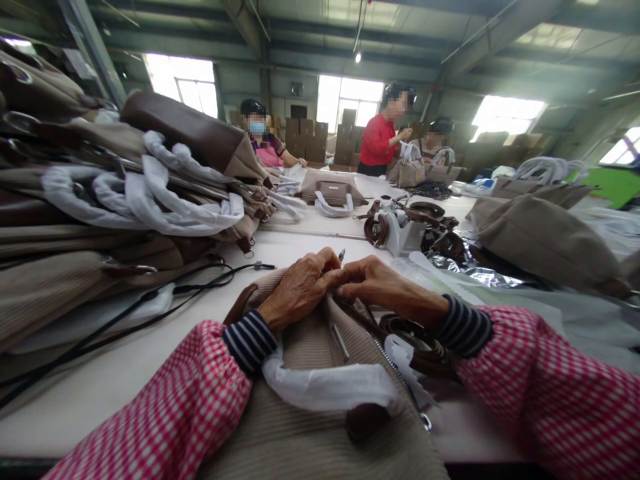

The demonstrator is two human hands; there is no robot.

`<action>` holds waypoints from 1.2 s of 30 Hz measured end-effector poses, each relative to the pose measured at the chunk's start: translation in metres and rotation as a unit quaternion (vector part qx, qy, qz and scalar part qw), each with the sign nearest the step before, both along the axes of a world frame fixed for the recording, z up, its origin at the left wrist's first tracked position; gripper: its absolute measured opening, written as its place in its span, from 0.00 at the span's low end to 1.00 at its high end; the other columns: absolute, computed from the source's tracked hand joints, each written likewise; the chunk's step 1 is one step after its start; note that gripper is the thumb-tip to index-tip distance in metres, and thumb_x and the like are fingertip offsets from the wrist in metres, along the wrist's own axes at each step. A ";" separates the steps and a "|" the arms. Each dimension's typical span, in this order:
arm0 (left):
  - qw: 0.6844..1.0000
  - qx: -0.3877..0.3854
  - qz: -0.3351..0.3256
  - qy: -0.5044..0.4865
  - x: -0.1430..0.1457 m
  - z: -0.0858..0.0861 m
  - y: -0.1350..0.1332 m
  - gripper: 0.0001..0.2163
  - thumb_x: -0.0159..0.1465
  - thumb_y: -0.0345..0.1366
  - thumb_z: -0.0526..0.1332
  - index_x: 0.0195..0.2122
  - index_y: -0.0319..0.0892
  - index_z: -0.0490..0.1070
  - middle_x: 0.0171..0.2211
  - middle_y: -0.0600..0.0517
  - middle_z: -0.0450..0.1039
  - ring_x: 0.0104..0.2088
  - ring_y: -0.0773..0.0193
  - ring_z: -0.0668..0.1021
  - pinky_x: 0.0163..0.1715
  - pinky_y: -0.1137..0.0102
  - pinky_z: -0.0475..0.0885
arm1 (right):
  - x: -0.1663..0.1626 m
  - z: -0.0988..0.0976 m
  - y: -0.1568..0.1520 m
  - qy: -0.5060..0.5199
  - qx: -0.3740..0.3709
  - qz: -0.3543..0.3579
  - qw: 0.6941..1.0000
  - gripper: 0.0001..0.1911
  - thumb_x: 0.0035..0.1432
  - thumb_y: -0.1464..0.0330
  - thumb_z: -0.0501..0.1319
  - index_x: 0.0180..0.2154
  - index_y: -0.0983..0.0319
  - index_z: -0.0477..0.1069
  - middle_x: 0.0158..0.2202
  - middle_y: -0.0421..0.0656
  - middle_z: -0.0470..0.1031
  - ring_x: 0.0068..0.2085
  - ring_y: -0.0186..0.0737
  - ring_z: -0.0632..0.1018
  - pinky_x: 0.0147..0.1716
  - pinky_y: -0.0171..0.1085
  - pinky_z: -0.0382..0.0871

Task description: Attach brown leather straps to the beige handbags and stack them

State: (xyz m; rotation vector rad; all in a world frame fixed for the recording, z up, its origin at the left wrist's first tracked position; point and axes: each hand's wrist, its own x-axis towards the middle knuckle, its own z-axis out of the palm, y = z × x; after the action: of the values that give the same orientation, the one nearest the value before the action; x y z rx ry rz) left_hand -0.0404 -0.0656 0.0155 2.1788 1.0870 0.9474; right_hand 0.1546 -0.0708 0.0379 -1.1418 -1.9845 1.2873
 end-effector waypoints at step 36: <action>0.980 -0.108 -0.009 -0.166 -0.004 -0.001 0.002 0.08 0.52 0.32 0.69 0.31 0.39 0.72 0.28 0.56 0.73 0.29 0.68 0.72 0.30 0.73 0.66 | -0.006 -0.027 -0.005 -0.008 0.142 -0.039 0.989 0.05 0.50 0.75 0.60 0.26 0.64 0.73 0.23 0.35 0.65 0.27 0.31 0.64 0.26 0.31 0.55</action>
State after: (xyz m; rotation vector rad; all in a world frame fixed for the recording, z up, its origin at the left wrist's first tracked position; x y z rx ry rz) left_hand -0.0445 -0.0639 0.0143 1.7761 0.9588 1.0833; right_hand 0.1482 -0.0762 0.0112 -1.0798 -2.0343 0.9223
